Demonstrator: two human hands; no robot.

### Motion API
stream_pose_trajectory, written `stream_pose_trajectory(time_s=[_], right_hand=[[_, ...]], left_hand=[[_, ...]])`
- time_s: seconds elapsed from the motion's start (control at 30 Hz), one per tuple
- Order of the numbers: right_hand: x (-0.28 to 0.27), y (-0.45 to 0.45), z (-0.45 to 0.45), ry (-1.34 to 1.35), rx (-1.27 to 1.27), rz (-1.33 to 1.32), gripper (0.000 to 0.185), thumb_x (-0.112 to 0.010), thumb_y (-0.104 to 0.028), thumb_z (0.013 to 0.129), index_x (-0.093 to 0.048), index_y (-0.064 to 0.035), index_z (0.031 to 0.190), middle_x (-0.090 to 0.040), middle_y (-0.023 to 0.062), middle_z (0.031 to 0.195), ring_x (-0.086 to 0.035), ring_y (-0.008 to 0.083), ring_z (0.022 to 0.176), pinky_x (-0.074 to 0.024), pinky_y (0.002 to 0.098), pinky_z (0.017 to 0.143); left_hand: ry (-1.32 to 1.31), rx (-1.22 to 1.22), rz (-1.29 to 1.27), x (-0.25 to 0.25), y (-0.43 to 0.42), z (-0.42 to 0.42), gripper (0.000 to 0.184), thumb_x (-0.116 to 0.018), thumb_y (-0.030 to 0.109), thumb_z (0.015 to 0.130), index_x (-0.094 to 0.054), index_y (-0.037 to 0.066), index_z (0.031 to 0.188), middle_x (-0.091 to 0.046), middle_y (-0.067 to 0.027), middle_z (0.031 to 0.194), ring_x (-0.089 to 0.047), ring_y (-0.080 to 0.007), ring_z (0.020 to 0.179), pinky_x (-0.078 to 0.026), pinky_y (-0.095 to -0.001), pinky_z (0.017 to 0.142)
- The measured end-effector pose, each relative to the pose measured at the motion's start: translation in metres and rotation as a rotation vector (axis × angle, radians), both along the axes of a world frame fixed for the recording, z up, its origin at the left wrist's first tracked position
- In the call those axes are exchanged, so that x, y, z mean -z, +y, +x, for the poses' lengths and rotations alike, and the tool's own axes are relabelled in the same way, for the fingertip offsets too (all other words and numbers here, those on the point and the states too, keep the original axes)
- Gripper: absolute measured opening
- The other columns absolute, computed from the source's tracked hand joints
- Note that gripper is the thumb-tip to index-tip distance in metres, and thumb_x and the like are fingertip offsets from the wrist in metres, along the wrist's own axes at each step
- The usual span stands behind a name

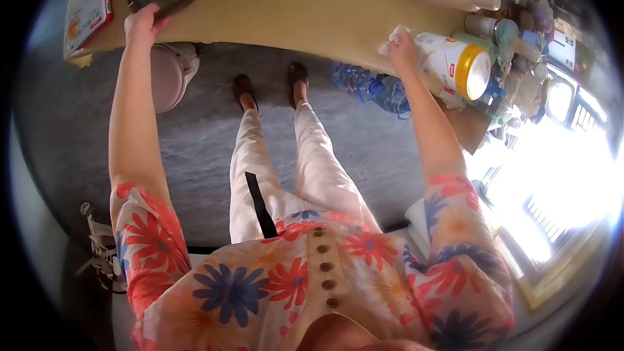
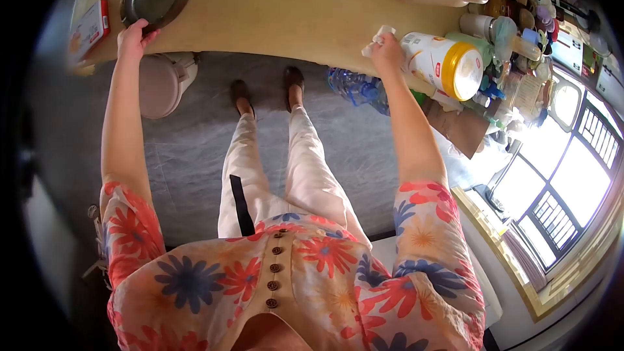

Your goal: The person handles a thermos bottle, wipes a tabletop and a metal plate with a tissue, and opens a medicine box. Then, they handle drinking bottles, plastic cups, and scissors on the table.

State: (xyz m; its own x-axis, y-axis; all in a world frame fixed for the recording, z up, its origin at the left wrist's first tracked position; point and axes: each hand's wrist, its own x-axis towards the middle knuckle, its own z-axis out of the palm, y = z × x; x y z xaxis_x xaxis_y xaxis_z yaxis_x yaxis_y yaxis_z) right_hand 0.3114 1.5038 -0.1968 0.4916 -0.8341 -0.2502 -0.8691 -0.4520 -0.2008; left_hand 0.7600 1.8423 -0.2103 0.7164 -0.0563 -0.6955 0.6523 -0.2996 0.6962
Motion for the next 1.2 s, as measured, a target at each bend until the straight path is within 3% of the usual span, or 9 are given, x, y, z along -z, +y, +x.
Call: stream_pose_trajectory(time_s=[0.3,0.47,0.7,0.8,0.87,1.03,1.13,1.17,1.2], right_hand=[[0.022,0.009,-0.011,0.018,-0.037,-0.177,0.023,-0.056,-0.011,0.073,-0.053,-0.0094,0.096,-0.056,0.0145,0.095,-0.055,0.0339,0.089,-0.0441,0.0406,0.074],[0.037,0.074,0.055,-0.282,-0.162,-0.127,0.023,-0.051,-0.006,0.072,-0.052,-0.0065,0.095,-0.054,0.0147,0.091,-0.053,0.0338,0.087,-0.0443,0.0433,0.073],[0.001,0.211,0.131,-0.314,-0.701,0.487,0.022,-0.056,-0.007,0.069,-0.056,-0.0088,0.091,-0.056,0.0108,0.095,-0.054,0.0281,0.092,-0.0472,0.0378,0.076],[-0.004,0.162,0.12,-0.566,-0.43,0.338,0.026,-0.057,-0.001,0.068,-0.057,-0.0082,0.094,-0.059,0.0115,0.09,-0.058,0.0275,0.085,-0.0482,0.0366,0.075],[-0.009,0.081,0.105,-0.5,-0.05,0.304,0.029,-0.059,-0.005,0.071,-0.054,-0.007,0.099,-0.06,0.0131,0.091,-0.06,0.0271,0.08,-0.0497,0.036,0.068],[0.014,-0.022,0.097,-0.105,0.028,-0.142,0.025,-0.051,-0.008,0.076,-0.054,-0.005,0.101,-0.061,0.016,0.09,-0.061,0.0297,0.081,-0.0478,0.0389,0.069],[0.003,0.097,0.172,-0.353,-0.474,0.089,0.022,-0.048,-0.009,0.073,-0.059,-0.0072,0.092,-0.059,0.0158,0.085,-0.057,0.0323,0.084,-0.0453,0.0435,0.069],[-0.004,0.147,0.19,-0.145,-0.494,0.175,0.025,-0.049,-0.008,0.07,-0.059,-0.0089,0.093,-0.059,0.0144,0.089,-0.056,0.0323,0.088,-0.0448,0.0426,0.076],[0.018,0.177,0.185,-0.512,-0.825,0.04,0.025,-0.049,-0.008,0.07,-0.058,-0.0107,0.094,-0.058,0.0123,0.091,-0.056,0.0316,0.089,-0.044,0.0411,0.082]], left_hand=[[-0.074,0.176,-0.055,-0.08,0.091,-0.179,0.044,-0.051,0.001,0.071,-0.048,0.005,0.114,-0.057,-0.0069,0.097,-0.057,-0.0118,0.068,-0.047,-0.0211,0.044],[0.103,0.097,-0.05,-0.015,0.111,-0.279,0.062,-0.055,-0.003,0.067,-0.037,0.007,0.126,-0.052,-0.0055,0.094,-0.054,-0.0096,0.065,-0.046,-0.0213,0.042],[0.084,0.059,0.039,0.035,0.053,-0.284,0.063,-0.058,0.001,0.068,-0.035,0.008,0.126,-0.052,-0.0049,0.077,-0.05,-0.0109,0.055,-0.045,-0.0247,0.043],[0.054,0.039,0.061,0.034,0.045,-0.273,0.06,-0.058,0.001,0.068,-0.036,0.007,0.124,-0.053,-0.0052,0.075,-0.049,-0.0108,0.05,-0.044,-0.0252,0.042],[0.055,0.025,0.068,0.032,0.043,-0.271,0.059,-0.057,0.001,0.068,-0.036,0.007,0.123,-0.054,-0.0054,0.075,-0.048,-0.0107,0.049,-0.044,-0.0253,0.042],[0.03,-0.021,0.078,0.036,0.055,-0.265,0.06,-0.057,-0.001,0.069,-0.036,0.007,0.124,-0.053,-0.0053,0.076,-0.049,-0.0099,0.052,-0.043,-0.0251,0.042],[0.064,-0.12,-0.001,0.043,0.063,-0.263,0.061,-0.057,-0.002,0.069,-0.035,0.007,0.125,-0.053,-0.005,0.076,-0.049,-0.0096,0.053,-0.044,-0.0248,0.042],[0.083,-0.168,-0.044,0.042,0.064,-0.261,0.062,-0.057,-0.002,0.069,-0.035,0.007,0.126,-0.053,-0.0049,0.076,-0.05,-0.0096,0.053,-0.044,-0.0247,0.042],[0.096,-0.147,-0.008,0.039,0.064,-0.258,0.063,-0.058,-0.001,0.069,-0.034,0.008,0.127,-0.053,-0.0045,0.079,-0.051,-0.0097,0.057,-0.045,-0.0242,0.043]])
